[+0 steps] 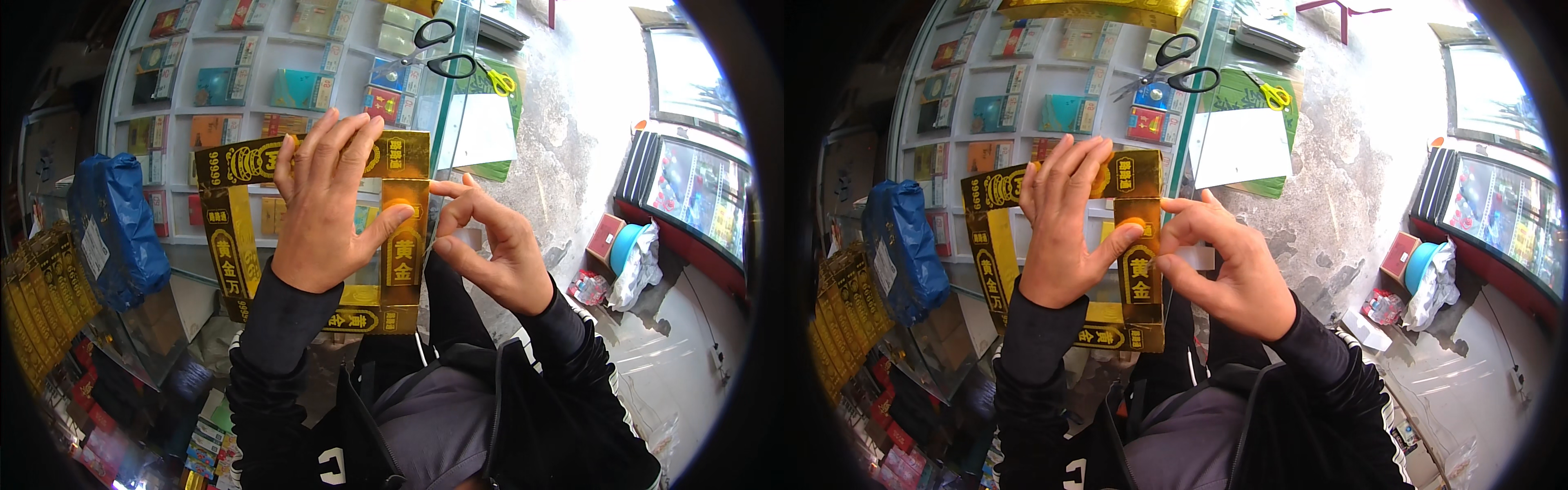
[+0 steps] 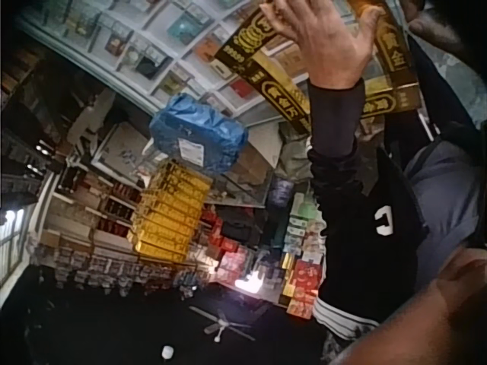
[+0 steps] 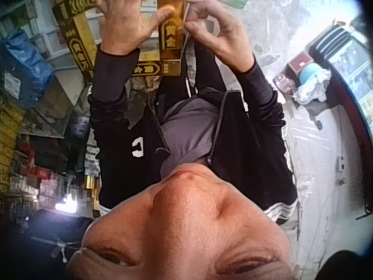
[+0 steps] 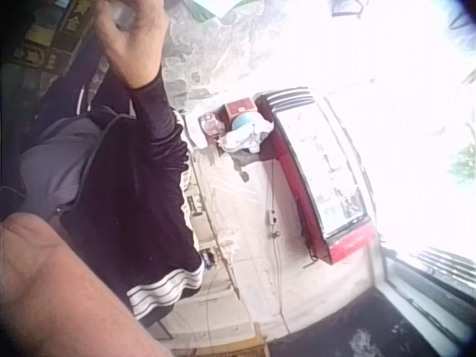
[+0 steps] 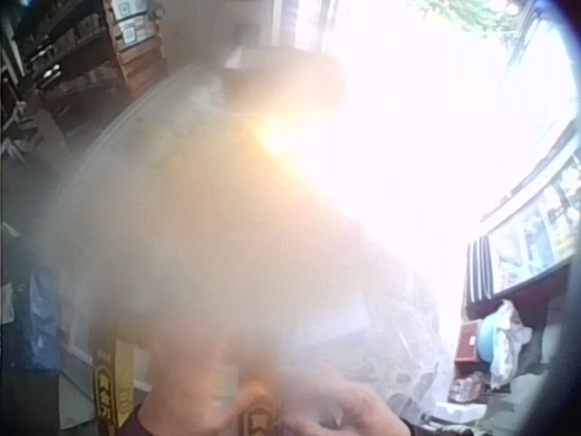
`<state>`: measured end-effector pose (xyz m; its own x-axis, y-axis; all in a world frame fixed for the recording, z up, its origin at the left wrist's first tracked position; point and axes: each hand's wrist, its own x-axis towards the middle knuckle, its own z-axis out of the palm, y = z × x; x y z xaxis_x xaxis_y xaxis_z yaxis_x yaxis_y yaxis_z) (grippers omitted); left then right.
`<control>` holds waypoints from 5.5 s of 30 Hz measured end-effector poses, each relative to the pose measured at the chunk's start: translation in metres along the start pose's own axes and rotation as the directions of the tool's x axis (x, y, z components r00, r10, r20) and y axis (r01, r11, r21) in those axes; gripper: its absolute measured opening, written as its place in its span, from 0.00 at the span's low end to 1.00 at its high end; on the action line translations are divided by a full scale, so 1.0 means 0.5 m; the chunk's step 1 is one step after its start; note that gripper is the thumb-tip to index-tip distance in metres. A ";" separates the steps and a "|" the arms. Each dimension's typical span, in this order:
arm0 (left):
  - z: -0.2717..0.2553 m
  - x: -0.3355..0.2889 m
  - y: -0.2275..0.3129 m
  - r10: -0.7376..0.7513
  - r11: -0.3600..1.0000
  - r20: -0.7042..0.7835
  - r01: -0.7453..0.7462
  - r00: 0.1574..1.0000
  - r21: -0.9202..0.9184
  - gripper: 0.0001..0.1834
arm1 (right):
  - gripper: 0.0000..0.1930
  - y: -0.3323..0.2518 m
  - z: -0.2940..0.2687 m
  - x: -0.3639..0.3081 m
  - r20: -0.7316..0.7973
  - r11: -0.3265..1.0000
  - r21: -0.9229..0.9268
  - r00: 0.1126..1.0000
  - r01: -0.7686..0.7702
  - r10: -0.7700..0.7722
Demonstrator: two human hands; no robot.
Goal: The person assembles rectangular frames from gold-colored paper strips on a glass counter. They apply clear adhesive tape to join the corners, trim excess tape with scissors, and place the completed frames on the counter.
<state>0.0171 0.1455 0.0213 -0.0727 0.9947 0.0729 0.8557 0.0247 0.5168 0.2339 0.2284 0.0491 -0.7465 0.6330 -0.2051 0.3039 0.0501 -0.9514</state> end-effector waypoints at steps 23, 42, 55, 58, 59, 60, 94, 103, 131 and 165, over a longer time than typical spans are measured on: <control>0.002 0.002 -0.001 0.007 0.999 -0.049 -0.009 0.999 -0.046 0.45 | 0.09 -0.053 0.009 0.073 -0.142 0.866 -0.501 0.987 -0.002 -0.081; 0.018 -0.002 -0.005 -0.015 0.992 -0.114 0.001 0.993 -0.127 0.43 | 0.07 -0.067 0.027 0.133 -0.008 0.695 -0.716 0.995 0.067 -0.104; 0.018 -0.002 -0.004 0.003 0.996 -0.123 -0.014 0.992 -0.091 0.44 | 0.07 -0.069 0.034 0.139 0.011 0.621 -0.779 0.992 0.088 -0.126; 0.018 -0.002 -0.004 0.002 0.996 -0.121 -0.013 0.993 -0.085 0.44 | 0.08 -0.073 0.035 0.135 0.013 0.581 -0.810 0.993 0.081 -0.120; 0.018 -0.002 -0.004 0.001 0.997 -0.118 -0.011 0.993 -0.079 0.44 | 0.09 -0.075 0.036 0.132 0.012 0.567 -0.821 0.994 0.073 -0.111; 0.017 -0.002 -0.003 0.002 0.997 -0.115 -0.011 0.993 -0.073 0.44 | 0.11 -0.075 0.038 0.130 -0.025 0.576 -0.815 0.990 0.059 -0.137; 0.000 0.009 0.002 0.002 0.997 -0.033 -0.005 0.999 -0.074 0.19 | 0.24 0.060 -0.050 0.056 0.151 0.354 -0.829 0.782 0.434 -0.604; 0.009 0.005 -0.004 -0.022 0.996 -0.047 0.018 0.999 -0.085 0.23 | 0.27 0.097 -0.049 0.042 0.162 0.375 -0.815 0.795 0.442 -0.585; 0.051 0.057 -0.018 -0.117 0.989 0.049 0.120 0.992 -0.084 0.23 | 0.31 0.136 0.013 0.027 0.011 0.701 -0.642 0.918 0.311 -0.397; 0.115 0.101 0.039 -0.321 0.933 0.160 0.282 0.934 0.224 0.39 | 0.17 0.205 0.016 0.086 -0.172 0.967 -0.200 0.965 0.160 -0.195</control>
<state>0.0598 0.2018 -0.0139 -0.2604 0.9367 -0.2340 0.8924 0.3260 0.3120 0.2280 0.2546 -0.0593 -0.6779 0.7346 0.0274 0.2925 0.3038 -0.9067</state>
